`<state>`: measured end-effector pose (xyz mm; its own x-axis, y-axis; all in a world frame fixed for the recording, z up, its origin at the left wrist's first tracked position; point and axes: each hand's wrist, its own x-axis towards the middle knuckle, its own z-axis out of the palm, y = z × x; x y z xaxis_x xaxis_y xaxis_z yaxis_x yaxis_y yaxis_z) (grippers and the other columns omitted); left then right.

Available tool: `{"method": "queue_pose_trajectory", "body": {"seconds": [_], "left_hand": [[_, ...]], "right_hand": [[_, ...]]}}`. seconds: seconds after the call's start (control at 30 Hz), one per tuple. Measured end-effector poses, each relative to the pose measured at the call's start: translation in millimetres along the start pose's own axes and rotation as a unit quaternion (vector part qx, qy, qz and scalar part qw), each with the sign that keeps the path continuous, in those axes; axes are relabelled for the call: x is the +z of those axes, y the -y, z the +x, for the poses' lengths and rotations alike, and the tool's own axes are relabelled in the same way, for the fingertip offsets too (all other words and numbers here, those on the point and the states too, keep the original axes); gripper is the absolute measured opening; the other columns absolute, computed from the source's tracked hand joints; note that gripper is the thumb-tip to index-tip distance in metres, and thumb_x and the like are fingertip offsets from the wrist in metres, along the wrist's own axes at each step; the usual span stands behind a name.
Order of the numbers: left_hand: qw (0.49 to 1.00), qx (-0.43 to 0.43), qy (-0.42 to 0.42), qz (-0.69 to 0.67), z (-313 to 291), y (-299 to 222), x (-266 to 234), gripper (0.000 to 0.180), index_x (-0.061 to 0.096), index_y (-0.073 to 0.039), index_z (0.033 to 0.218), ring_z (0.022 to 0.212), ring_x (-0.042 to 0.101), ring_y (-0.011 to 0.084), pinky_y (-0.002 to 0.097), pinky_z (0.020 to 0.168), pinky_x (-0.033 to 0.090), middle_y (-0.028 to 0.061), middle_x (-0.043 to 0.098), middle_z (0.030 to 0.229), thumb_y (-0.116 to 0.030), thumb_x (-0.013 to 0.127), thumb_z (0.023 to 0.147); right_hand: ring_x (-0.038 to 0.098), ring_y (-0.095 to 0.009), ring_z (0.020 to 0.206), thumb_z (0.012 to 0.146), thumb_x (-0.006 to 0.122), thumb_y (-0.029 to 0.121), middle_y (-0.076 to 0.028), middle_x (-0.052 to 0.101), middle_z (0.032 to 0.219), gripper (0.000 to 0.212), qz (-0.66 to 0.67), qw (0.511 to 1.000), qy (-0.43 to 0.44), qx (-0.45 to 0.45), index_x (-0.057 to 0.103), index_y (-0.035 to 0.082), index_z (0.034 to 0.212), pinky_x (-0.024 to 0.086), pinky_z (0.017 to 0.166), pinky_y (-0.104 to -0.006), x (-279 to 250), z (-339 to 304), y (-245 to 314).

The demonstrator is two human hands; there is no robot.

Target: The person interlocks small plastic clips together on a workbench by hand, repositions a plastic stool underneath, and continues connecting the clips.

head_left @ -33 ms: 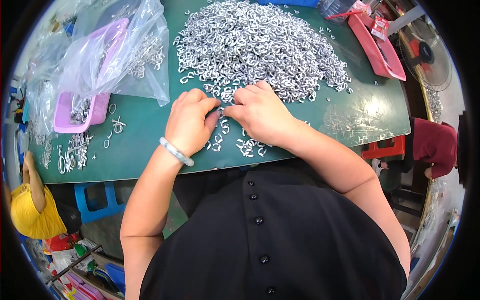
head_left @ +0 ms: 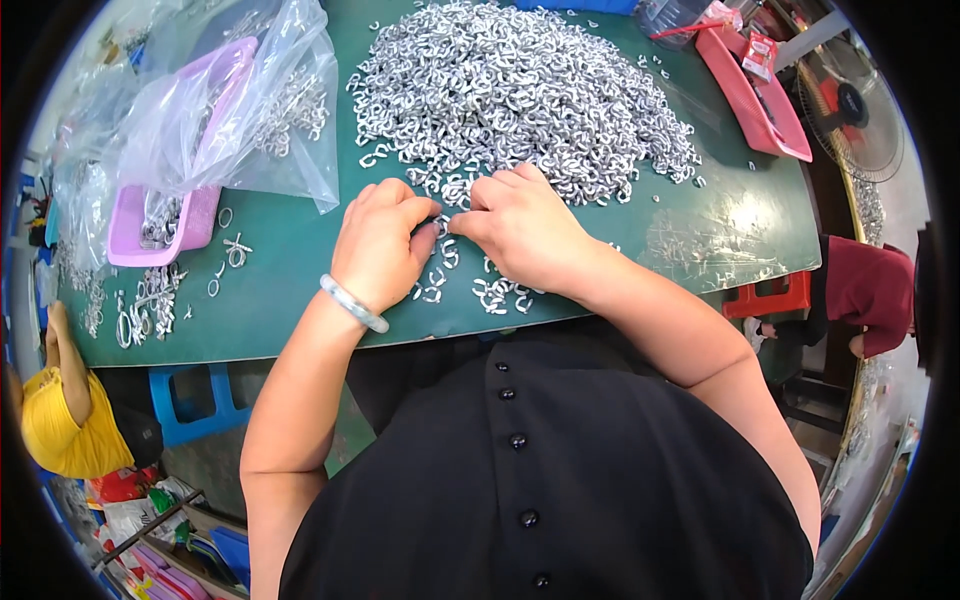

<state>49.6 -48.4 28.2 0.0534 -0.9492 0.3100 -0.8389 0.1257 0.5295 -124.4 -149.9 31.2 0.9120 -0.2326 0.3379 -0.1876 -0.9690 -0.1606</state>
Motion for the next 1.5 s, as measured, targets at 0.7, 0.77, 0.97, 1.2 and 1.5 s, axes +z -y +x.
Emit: {"method": "queue_pose_trajectory", "body": {"seconds": [0.7,0.77,0.97,1.2,1.5], "left_hand": [[1.0,0.001,-0.001,-0.017,0,4,-5,0.018,0.066,-0.002,0.095,0.082,0.056,0.03,0.0373,0.075,0.046,0.0108,0.057,0.082,0.003,0.06,0.078],[1.0,0.008,-0.013,-0.01,6,2,-1,0.019,0.066,-0.003,0.096,0.082,0.056,0.03,0.0376,0.075,0.045,0.0109,0.057,0.082,0.002,0.061,0.078],[1.0,0.014,-0.025,0.01,20,2,13,0.025,0.065,-0.005,0.098,0.081,0.056,0.0297,0.0381,0.074,0.045,0.0105,0.057,0.081,-0.006,0.07,0.074],[0.999,0.003,-0.047,0.022,21,3,17,0.018,0.065,-0.006,0.088,0.084,0.057,0.0307,0.0404,0.075,0.046,0.0092,0.06,0.084,-0.01,0.071,0.072],[0.999,-0.034,0.008,-0.003,4,7,-5,0.017,0.066,-0.005,0.089,0.083,0.056,0.0296,0.0384,0.074,0.046,0.0085,0.058,0.083,-0.006,0.069,0.072]], "right_hand": [[0.054,-0.021,0.083,0.078,0.061,0.011,-0.003,0.053,0.079,0.017,-0.015,0.999,0.019,0.031,0.071,0.013,0.091,0.036,0.077,-0.0361,-7,-8,-3],[0.054,-0.021,0.083,0.076,0.062,0.011,-0.003,0.052,0.079,0.017,0.01,0.999,0.002,0.038,0.071,0.013,0.09,0.036,0.077,-0.0362,-7,-8,-5],[0.055,-0.022,0.081,0.076,0.064,0.01,-0.002,0.053,0.078,0.012,0.012,1.0,-0.006,0.026,0.07,0.012,0.087,0.037,0.076,-0.037,-6,-9,-4],[0.056,-0.023,0.082,0.079,0.064,0.011,-0.004,0.055,0.079,0.009,0.007,0.996,-0.036,0.076,0.068,0.01,0.086,0.037,0.077,-0.038,-9,-1,-7],[0.054,-0.023,0.083,0.078,0.06,0.013,-0.004,0.054,0.081,0.017,-0.042,0.998,-0.023,0.043,0.07,0.011,0.091,0.037,0.08,-0.0367,-2,5,-7]]}}
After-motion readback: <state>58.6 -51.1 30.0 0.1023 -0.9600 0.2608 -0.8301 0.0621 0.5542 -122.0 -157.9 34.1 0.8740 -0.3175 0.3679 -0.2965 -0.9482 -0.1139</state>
